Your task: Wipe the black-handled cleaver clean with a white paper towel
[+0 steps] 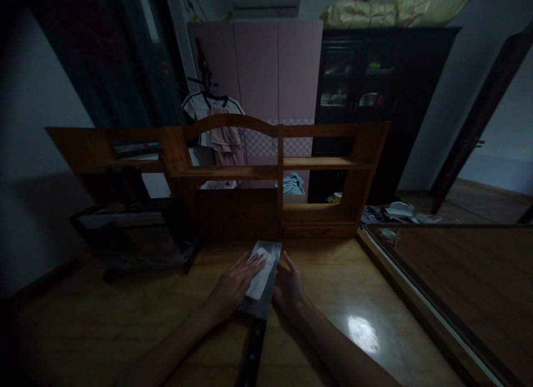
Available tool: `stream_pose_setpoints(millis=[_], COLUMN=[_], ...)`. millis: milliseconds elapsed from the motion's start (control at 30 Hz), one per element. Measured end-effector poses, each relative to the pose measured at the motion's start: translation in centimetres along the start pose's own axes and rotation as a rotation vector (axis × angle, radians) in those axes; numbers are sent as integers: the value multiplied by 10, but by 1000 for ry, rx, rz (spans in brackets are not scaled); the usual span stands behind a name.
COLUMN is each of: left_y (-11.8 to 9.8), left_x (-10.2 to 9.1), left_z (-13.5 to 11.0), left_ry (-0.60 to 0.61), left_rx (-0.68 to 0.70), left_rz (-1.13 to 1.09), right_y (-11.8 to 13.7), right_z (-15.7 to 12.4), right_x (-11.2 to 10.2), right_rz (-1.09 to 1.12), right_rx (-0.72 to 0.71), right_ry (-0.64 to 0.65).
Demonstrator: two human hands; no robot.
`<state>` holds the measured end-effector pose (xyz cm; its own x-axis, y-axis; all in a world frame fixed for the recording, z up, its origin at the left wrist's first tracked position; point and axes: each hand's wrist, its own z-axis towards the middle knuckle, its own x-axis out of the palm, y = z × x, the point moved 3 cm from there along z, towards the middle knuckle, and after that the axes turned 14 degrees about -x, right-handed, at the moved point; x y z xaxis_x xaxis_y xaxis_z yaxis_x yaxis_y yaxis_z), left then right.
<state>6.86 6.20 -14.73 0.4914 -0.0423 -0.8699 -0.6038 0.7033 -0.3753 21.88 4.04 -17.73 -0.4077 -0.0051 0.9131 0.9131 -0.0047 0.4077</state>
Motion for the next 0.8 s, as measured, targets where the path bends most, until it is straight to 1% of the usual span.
stream_pose_setpoints(millis=[100, 167, 400, 600, 800], left_y=[9, 13, 13, 7, 6], left_x=[1, 1, -1, -5, -4], left_z=[1, 1, 0, -1, -3], left_ry=[-65, -91, -134, -141, -104], left_rx=[-70, -93, -118, -106, -93], left_rz=[2, -12, -79, -135, -154], right_y=[0, 0, 0, 1, -1], right_z=[0, -1, 0, -4, -2], right_x=[-1, -1, 0, 4, -1], right_rz=[-20, -35, -42, -49, -49], right_rx=[11, 9, 11, -2, 5], right_ry=[-18, -33, -57, -60, -52])
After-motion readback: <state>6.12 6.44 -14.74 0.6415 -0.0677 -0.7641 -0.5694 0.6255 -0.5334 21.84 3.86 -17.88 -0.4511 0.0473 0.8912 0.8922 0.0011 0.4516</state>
